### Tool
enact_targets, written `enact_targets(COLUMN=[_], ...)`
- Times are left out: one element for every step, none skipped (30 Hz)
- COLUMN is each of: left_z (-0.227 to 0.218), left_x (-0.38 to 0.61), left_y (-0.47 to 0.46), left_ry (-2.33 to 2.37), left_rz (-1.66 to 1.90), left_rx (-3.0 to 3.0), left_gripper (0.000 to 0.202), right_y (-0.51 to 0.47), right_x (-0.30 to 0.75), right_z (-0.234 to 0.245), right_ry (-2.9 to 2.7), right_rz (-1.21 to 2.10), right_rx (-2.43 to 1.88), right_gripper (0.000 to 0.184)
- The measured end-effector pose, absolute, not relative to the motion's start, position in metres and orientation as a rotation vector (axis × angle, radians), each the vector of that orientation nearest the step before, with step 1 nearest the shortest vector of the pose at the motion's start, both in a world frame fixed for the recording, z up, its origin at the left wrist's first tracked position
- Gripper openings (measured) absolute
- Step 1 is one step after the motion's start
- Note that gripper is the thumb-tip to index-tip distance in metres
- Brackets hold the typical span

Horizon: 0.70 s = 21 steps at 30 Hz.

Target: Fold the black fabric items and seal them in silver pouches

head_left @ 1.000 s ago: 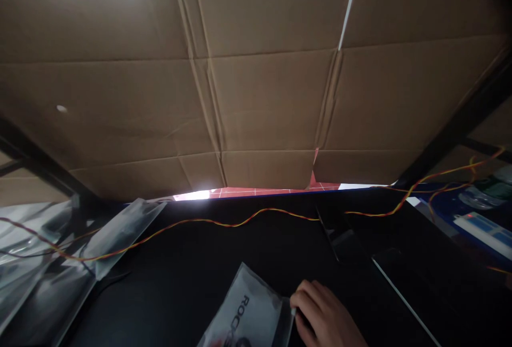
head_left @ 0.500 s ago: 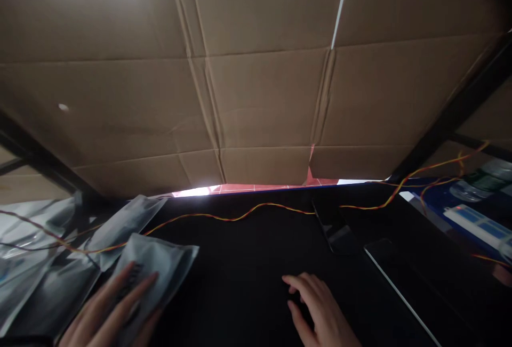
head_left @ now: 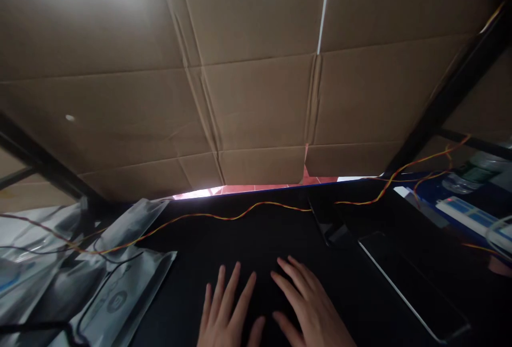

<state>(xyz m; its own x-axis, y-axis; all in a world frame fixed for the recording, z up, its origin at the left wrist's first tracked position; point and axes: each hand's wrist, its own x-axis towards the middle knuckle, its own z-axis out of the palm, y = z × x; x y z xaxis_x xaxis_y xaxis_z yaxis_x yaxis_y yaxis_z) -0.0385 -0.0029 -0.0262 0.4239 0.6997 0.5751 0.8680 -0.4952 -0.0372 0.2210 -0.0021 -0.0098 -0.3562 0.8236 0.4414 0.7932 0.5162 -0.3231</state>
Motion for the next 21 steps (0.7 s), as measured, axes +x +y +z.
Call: enact_targets(left_z=[-0.025,-0.023,-0.022,-0.020,-0.019,-0.018,-0.017,-0.016,-0.016,-0.015,-0.015,-0.015,-0.014,-0.014,-0.014,-0.013,-0.013,-0.013,-0.013,-0.013,-0.013], left_x=[-0.024,-0.013,-0.007,-0.003,-0.001,-0.001,-0.002,-0.002,-0.002,-0.002,-0.002,-0.002,-0.001,-0.001,0.000,0.000,-0.001,-0.001,-0.001,-0.001,-0.002], left_y=[-0.001,0.001,0.001,0.001,-0.001,-0.002,-0.004,-0.006,-0.007,-0.008,-0.008,-0.007,-0.007,-0.006,-0.005,-0.005,-0.005,-0.004,-0.004,-0.004,-0.004], left_ry=[-1.371,-1.395,-1.423,-1.453,-1.478,-1.500,-1.517,-1.530,-1.539,-1.544,-1.546,-1.549,-1.549,-1.548,-1.546,-1.540,-1.535,-1.529,-1.524,-1.521,-1.518], left_rz=[-0.666,-0.623,-0.588,-0.560,-0.534,-0.508,-0.486,-0.467,-0.454,-0.445,-0.442,-0.441,-0.441,-0.440,-0.437,-0.433,-0.426,-0.418,-0.409,-0.400,-0.394], left_rx=[-2.348,-2.346,-2.344,-2.345,-2.349,-2.351,-2.352,-2.351,-2.349,-2.347,-2.344,-2.339,-2.335,-2.333,-2.330,-2.329,-2.329,-2.329,-2.330,-2.330,-2.329], left_gripper=[0.068,0.070,0.072,0.072,0.071,0.071,0.070,0.070,0.070,0.070,0.070,0.070,0.071,0.071,0.071,0.071,0.071,0.071,0.071,0.071,0.072], right_y=[-0.003,-0.003,-0.004,-0.004,-0.005,-0.004,-0.004,-0.004,-0.004,-0.003,-0.003,-0.003,-0.003,-0.003,-0.003,-0.002,-0.002,-0.002,-0.001,-0.001,-0.001], right_x=[0.221,0.221,0.221,0.221,0.221,0.221,0.220,0.220,0.220,0.220,0.220,0.221,0.221,0.221,0.222,0.222,0.222,0.222,0.222,0.222,0.222], right_z=[-0.010,-0.010,-0.010,-0.009,-0.009,-0.008,-0.007,-0.007,-0.007,-0.007,-0.007,-0.007,-0.008,-0.008,-0.009,-0.010,-0.010,-0.011,-0.011,-0.011,-0.010], right_ry=[-2.247,-2.289,-2.320,-2.337,-2.345,-2.347,-2.345,-2.341,-2.337,-2.334,-2.333,-2.334,-2.336,-2.338,-2.337,-2.336,-2.331,-2.326,-2.321,-2.318,-2.319], right_rz=[0.051,0.041,0.045,0.064,0.090,0.116,0.138,0.155,0.170,0.180,0.185,0.186,0.184,0.178,0.172,0.167,0.166,0.165,0.165,0.164,0.164], right_rx=[-1.324,-1.342,-1.367,-1.395,-1.422,-1.446,-1.465,-1.476,-1.483,-1.484,-1.481,-1.477,-1.472,-1.469,-1.464,-1.458,-1.454,-1.449,-1.446,-1.445,-1.447], right_gripper=[0.068,0.074,0.076,0.075,0.074,0.071,0.070,0.068,0.068,0.068,0.068,0.068,0.068,0.067,0.067,0.067,0.067,0.067,0.066,0.065,0.065])
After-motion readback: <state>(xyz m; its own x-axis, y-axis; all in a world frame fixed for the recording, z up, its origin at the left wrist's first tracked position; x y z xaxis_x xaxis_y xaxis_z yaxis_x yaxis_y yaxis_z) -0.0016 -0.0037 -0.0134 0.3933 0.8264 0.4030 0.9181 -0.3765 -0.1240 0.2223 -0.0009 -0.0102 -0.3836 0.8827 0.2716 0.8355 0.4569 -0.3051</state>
